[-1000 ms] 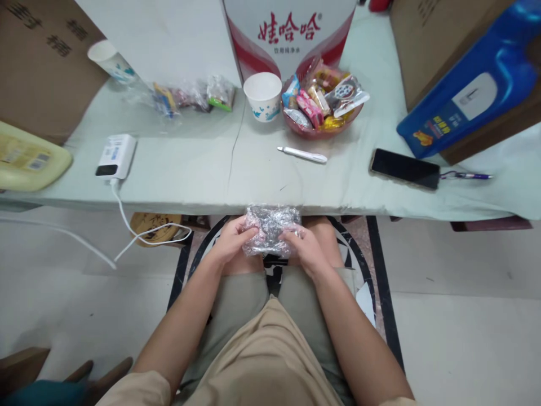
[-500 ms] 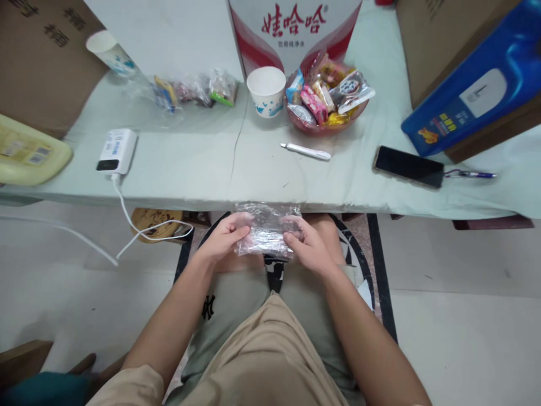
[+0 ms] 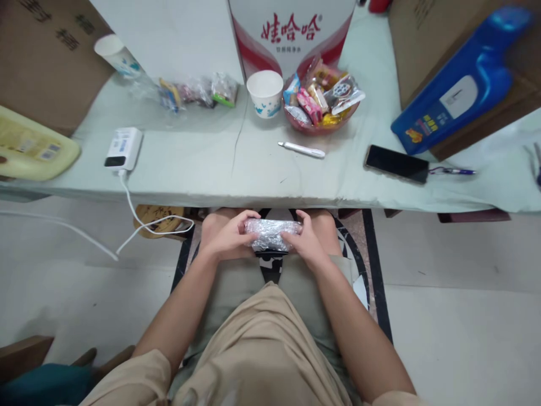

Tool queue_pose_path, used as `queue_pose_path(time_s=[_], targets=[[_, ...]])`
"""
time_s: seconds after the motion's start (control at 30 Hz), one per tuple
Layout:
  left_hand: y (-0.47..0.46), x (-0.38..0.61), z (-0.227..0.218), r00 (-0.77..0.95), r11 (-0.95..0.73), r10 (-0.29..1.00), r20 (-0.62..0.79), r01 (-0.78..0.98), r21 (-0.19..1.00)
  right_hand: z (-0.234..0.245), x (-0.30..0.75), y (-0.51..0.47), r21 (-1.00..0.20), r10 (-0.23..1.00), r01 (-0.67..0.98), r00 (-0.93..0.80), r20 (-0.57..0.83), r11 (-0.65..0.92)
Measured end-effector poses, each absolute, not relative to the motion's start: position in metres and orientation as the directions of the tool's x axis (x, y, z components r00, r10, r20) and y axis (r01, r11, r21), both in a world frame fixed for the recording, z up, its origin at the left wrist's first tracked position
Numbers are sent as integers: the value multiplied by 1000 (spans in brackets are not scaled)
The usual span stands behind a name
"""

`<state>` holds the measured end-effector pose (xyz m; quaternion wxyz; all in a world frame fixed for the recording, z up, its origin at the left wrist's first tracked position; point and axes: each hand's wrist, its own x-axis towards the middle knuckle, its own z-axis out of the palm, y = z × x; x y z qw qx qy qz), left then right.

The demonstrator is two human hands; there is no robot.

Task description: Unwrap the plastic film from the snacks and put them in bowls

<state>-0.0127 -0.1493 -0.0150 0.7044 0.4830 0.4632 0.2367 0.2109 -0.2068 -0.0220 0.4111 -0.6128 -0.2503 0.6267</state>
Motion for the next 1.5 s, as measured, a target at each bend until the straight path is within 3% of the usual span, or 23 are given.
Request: queue_pose_path(time_s=[0.1, 0.23, 0.33, 0.47, 0.53, 0.63, 0.77, 0.9, 1.0, 1.17, 1.27, 1.33, 1.4, 1.5], targets=[[-157, -9, -13, 373, 408, 842, -390, 32, 912, -24, 213, -213, -861, 839, -208, 208, -502, -464], [-178, 2, -8, 75, 251, 964, -254, 48, 967, -19, 216, -225, -950, 899, -115, 307, -311, -289], [-202, 13, -8, 101, 257, 959, -265, 80, 963, -9, 207, -240, -978, 945, -12, 255, -203, -207], [-227, 23, -14, 215, 355, 922, -322, -138, 925, 2, 188, -260, -994, 986, 8, 128, -107, -109], [-231, 23, -15, 288, 364, 910, -298, -212, 907, 3, 182, -267, -995, 994, -7, 25, -104, -104], [-232, 22, -12, 348, 346, 899, -267, -189, 919, 0, 176, -271, -990, 990, -44, -51, -135, -137], [-228, 23, -10, 253, 273, 940, -228, -160, 949, -6, 173, -270, -964, 966, -112, 68, -249, -241], [-223, 24, -13, 179, 388, 916, -358, -171, 906, -10, 176, -266, -960, 931, -128, 240, -274, -249], [-221, 24, -12, 251, 472, 869, -428, -155, 868, -13, 180, -260, -962, 952, -108, 150, -266, -252], [-218, 22, -7, 335, 453, 855, -396, -110, 885, -18, 175, -249, -961, 956, -28, 100, -275, -273], [-201, 17, -6, 178, 383, 912, -370, -42, 923, -18, 175, -236, -979, 973, -36, 105, -204, -201], [-180, 12, -4, 1, 301, 954, -301, -9, 954, -14, 185, -218, -993, 984, 47, 145, -102, -110], [-151, 9, 0, -140, 214, 968, -211, 9, 977, -9, 205, -191, -969, 980, 248, 198, 32, -19], [-94, 11, 10, -277, 17, 961, 8, 90, 996, -8, 240, -139, -792, 939, 604, 211, 271, 93]])
